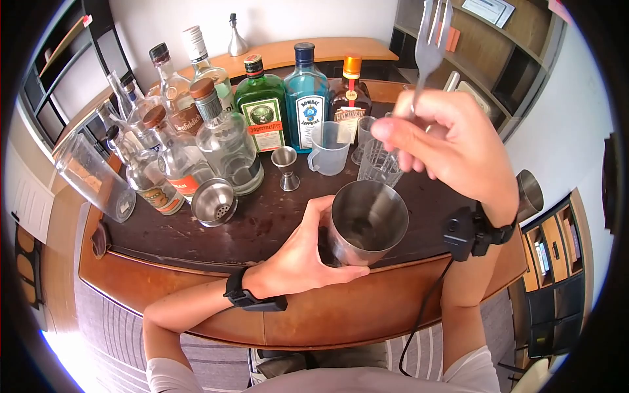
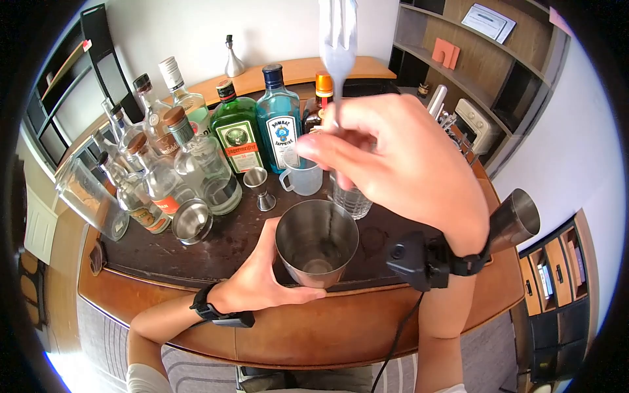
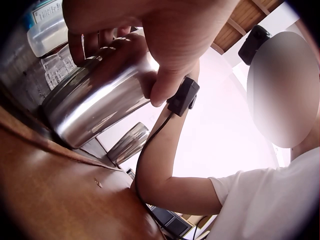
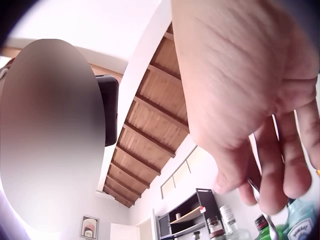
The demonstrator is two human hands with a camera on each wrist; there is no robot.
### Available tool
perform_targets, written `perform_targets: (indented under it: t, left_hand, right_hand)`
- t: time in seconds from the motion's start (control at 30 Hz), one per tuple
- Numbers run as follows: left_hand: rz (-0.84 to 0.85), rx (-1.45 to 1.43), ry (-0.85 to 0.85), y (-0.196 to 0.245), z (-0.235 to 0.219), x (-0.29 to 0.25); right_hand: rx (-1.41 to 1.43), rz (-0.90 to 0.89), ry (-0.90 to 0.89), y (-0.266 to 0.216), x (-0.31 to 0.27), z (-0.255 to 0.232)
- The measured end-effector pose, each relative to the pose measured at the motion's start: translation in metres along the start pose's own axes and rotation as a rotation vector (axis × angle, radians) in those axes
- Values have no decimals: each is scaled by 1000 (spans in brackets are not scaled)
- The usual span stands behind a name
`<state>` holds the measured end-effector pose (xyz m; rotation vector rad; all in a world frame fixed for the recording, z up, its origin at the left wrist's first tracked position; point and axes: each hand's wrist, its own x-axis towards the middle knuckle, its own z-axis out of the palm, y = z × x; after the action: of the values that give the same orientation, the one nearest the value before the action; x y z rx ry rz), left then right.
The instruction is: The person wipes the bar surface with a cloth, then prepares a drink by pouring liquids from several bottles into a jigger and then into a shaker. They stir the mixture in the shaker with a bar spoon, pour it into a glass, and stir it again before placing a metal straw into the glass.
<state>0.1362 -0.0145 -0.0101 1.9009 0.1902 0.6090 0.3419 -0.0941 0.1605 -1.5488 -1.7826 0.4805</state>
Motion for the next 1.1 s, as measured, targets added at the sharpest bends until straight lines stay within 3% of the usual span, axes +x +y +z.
perform_targets:
  t: [0.07, 0.1, 0.17, 0.2, 0.33, 0.43, 0.53, 0.57, 0.67, 0.8, 0.9, 0.93, 0.97, 1.03, 1.1]
  left_hand:
    - [32, 9, 3, -4, 1, 0]
    - [48, 13, 4, -5, 2, 0]
    - [87, 48, 3, -2, 0, 1]
    - [107, 65, 1, 0, -1, 1]
    - [27, -37, 2, 0, 1, 2]
    - [-16, -32, 8, 0, 1, 0]
    - [40, 52, 7, -2, 0, 1]
    - [32, 45, -2, 0, 0, 1]
    - [24, 47, -15, 5, -2, 1]
    - [36, -14, -3, -1, 1, 2]
    - [41, 18, 1, -4, 1, 1]
    - [38, 31, 1, -4, 0, 1]
    - [34, 44, -3, -4, 0, 1]
    - [36, 62, -9, -3, -1, 1]
    - [47, 65, -10, -2, -1, 1]
  right_hand:
    - [18, 85, -119, -6, -7, -9]
    - [67, 101, -290, -10, -10, -17]
    - [167, -81, -486, -6, -8, -14]
    - [210, -65, -554, -10, -6, -14]
    - [323, 17, -289, 3, -1, 0]
    - [-128, 34, 22, 3, -2, -6]
    - [125, 111, -302, -8, -10, -15]
    - [102, 42, -411, -12, -11, -17]
    - [199, -87, -399, -16, -8, -8]
    - [172, -19, 53, -3, -6, -2]
    - [-30, 138, -23, -16, -16, -10]
    - [9, 165, -141, -25, -18, -13]
    - [32, 102, -300, -30, -16, -17]
    - [149, -21, -384, -23, -16, -11]
    - [351, -46, -288, -11, -14, -2]
